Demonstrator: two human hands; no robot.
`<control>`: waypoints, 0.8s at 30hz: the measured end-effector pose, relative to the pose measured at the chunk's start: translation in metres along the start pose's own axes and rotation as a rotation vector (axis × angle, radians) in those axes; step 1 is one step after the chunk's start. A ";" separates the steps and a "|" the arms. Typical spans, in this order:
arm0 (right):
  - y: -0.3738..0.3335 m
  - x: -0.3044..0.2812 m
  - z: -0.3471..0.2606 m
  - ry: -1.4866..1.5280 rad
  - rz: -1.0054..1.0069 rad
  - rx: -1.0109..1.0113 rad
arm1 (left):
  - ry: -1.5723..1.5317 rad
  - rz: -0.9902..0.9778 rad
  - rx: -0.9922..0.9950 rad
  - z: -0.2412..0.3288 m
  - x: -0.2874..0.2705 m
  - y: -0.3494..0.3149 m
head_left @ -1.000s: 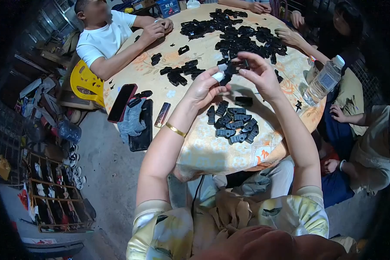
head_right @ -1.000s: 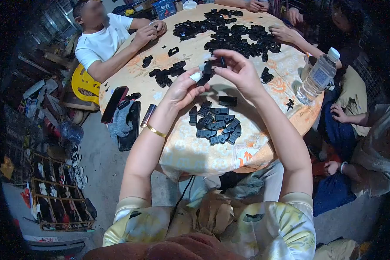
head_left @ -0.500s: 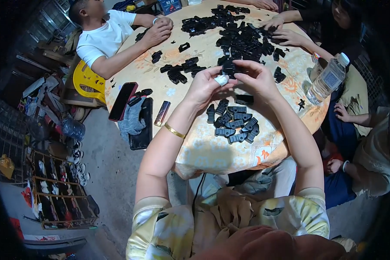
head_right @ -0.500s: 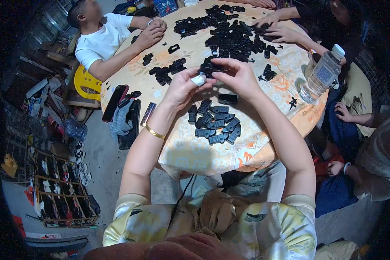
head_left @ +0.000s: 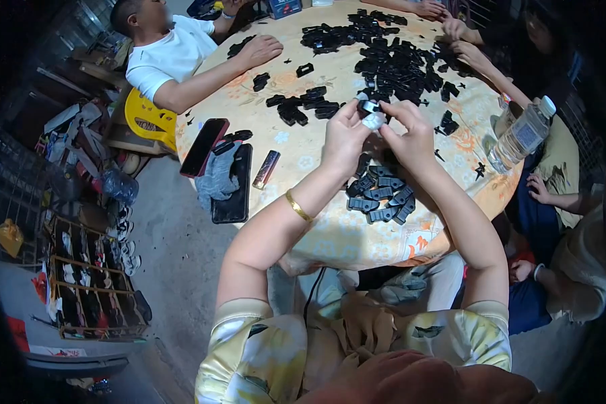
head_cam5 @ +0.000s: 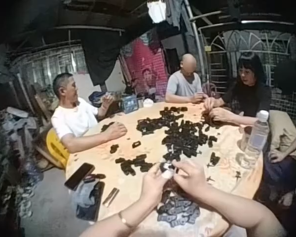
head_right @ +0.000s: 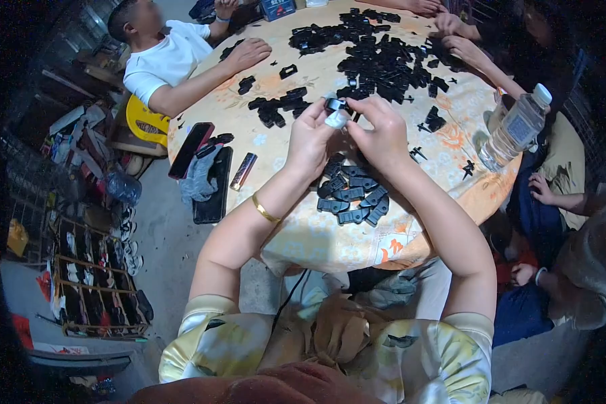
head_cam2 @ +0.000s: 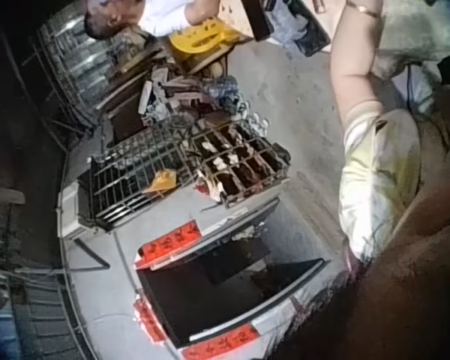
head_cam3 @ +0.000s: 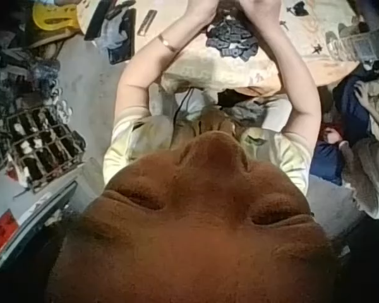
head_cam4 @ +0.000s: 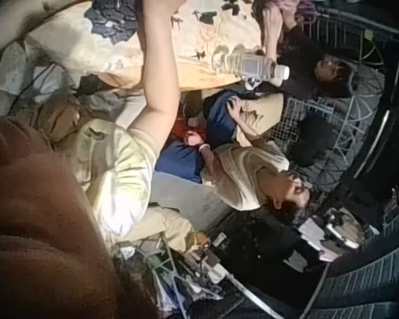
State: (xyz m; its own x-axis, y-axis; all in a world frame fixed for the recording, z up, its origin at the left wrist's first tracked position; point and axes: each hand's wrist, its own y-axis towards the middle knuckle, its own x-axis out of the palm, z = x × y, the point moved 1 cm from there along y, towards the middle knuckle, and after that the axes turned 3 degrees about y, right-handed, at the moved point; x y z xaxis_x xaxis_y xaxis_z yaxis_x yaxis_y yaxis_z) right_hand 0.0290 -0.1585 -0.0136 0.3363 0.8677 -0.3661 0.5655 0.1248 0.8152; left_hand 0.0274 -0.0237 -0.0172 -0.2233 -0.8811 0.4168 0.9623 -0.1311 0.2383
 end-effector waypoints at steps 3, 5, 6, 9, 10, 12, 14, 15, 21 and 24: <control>0.000 0.001 -0.008 -0.019 -0.017 -0.078 | -0.056 0.040 -0.045 0.001 0.000 -0.003; 0.001 0.003 -0.013 0.001 -0.003 -0.104 | -0.075 0.024 -0.053 0.007 -0.003 -0.004; 0.003 0.003 -0.014 0.005 -0.005 -0.106 | -0.075 0.029 -0.050 0.009 -0.008 -0.003; 0.007 -0.008 -0.002 -0.091 -0.128 0.005 | 0.337 -0.082 -0.026 0.011 -0.016 0.009; 0.008 -0.013 0.010 -0.144 -0.226 0.172 | 0.329 -0.088 -0.028 0.006 -0.019 0.012; 0.015 -0.015 0.014 -0.125 -0.560 0.612 | 1.571 0.035 0.505 0.006 -0.040 0.012; 0.009 -0.020 0.033 -0.017 -0.781 0.585 | 1.669 0.033 0.482 -0.003 -0.053 0.021; 0.010 -0.024 0.033 0.010 -0.835 0.481 | 1.688 -0.020 0.469 -0.006 -0.062 0.025; 0.052 -0.016 0.065 -0.078 -0.981 0.456 | 1.720 -0.055 0.486 -0.008 -0.055 0.028; 0.079 -0.008 0.094 -0.598 -0.667 0.284 | 1.618 -0.024 0.509 -0.007 -0.046 0.027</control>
State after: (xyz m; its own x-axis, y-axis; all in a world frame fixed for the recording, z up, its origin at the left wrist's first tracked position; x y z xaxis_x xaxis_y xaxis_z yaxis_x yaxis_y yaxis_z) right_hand 0.1416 -0.2005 0.0115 0.1629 0.2580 -0.9523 0.9171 0.3163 0.2425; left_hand 0.0643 0.0105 -0.0359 0.4494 -0.4516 -0.7707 0.7458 -0.2852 0.6020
